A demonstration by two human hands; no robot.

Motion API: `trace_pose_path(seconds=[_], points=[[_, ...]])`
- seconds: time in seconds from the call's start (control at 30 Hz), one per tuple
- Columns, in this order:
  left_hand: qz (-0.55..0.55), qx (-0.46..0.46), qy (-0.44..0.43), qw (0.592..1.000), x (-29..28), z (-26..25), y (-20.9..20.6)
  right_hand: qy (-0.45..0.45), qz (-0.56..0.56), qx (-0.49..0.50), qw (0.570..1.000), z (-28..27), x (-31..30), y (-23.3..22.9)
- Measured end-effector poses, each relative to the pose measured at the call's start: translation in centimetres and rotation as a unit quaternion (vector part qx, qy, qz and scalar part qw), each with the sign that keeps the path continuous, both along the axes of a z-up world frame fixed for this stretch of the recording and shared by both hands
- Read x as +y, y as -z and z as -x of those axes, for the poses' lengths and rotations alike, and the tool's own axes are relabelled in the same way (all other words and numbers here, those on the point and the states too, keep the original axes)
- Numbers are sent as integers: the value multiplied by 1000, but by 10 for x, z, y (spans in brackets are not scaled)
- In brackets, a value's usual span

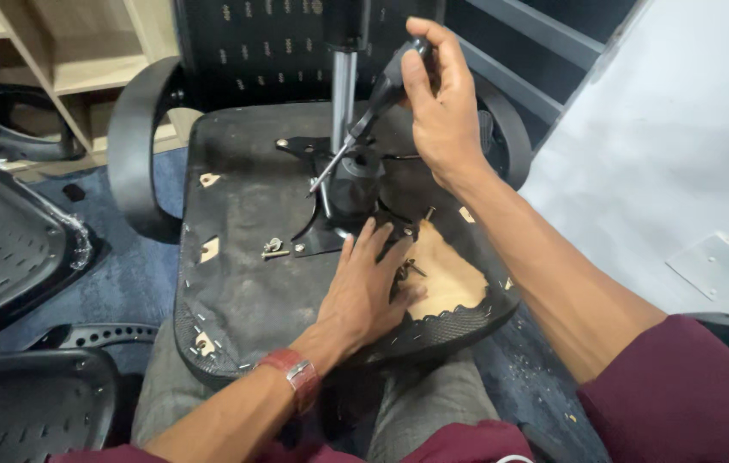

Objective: The person attaches an armrest to an office chair using a screwdriver and screws. They align the armrest, insert screws, and tighten them to secure the armrest to the chair base.

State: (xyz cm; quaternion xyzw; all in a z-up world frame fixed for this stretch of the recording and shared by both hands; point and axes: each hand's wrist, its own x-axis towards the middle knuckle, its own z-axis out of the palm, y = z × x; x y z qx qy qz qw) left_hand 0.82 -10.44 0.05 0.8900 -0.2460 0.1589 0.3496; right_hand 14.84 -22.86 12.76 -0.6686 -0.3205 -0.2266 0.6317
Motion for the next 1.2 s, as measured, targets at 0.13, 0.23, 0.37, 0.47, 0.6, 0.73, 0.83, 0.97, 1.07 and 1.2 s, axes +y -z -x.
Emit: trace_pose_path(seconds=[0.13,0.23,0.37,0.47,0.6,0.73,0.83,0.97,1.07,1.2], points=[[-69,-39,20,997,-14,-20,9,-46,-31,-10,998,-2,-7,-7],[-104,-50,13,993,-24,-37,14,-36,-35,-9,999,-3,-10,-8],[-120,-49,4,992,-34,-53,16,-36,-44,-10,998,0,-16,-9],[-116,-47,15,992,-36,-58,15,-32,-46,-33,998,1,-29,-13],[-118,-45,19,992,-36,-58,14,-33,-96,-26,995,9,-50,-16],[-127,-62,15,990,-38,-63,17,-6,-148,22,989,20,-72,-5],[-142,-76,12,987,-43,-70,19,27,-169,40,984,29,-89,11],[-186,-95,1,978,-52,-81,23,55,-241,83,965,33,-108,36],[-201,-32,23,979,-59,-90,23,96,-274,125,949,35,-118,53],[-137,-29,59,988,-63,-93,27,118,-299,177,930,38,-122,68]])
